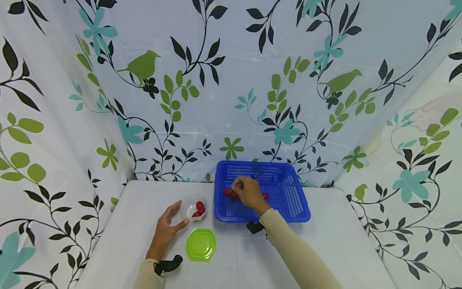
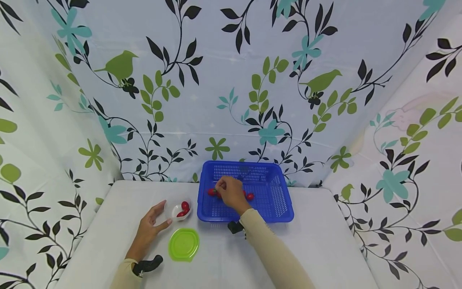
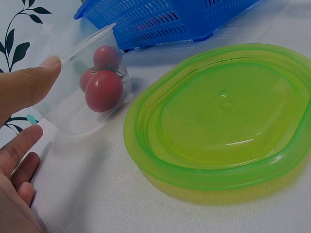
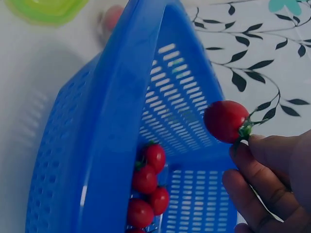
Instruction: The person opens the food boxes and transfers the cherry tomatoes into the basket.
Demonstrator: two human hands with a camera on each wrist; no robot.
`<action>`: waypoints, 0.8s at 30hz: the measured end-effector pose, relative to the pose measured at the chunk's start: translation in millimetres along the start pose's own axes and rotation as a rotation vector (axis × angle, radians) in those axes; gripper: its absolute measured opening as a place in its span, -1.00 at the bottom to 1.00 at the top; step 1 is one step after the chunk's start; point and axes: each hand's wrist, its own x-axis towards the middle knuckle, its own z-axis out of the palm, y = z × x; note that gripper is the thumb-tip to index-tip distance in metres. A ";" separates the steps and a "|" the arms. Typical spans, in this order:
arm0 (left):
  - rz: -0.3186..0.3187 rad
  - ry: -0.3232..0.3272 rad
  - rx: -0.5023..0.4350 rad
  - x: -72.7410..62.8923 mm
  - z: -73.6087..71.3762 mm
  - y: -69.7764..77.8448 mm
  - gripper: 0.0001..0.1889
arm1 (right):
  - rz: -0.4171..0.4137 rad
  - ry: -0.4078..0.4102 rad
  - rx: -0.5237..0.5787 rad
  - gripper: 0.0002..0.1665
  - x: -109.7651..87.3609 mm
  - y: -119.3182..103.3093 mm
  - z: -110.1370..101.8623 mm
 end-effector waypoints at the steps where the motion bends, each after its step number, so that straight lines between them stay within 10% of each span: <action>1: 0.000 0.000 0.000 0.1 -0.2 -0.3 -0.15 | -0.001 -0.003 -0.003 -0.92 0.5 2.2 -0.3; 24: 0.012 0.000 -0.008 -0.3 -0.1 -1.2 -0.17 | 0.134 -0.158 -0.069 -0.88 17.0 32.4 -4.3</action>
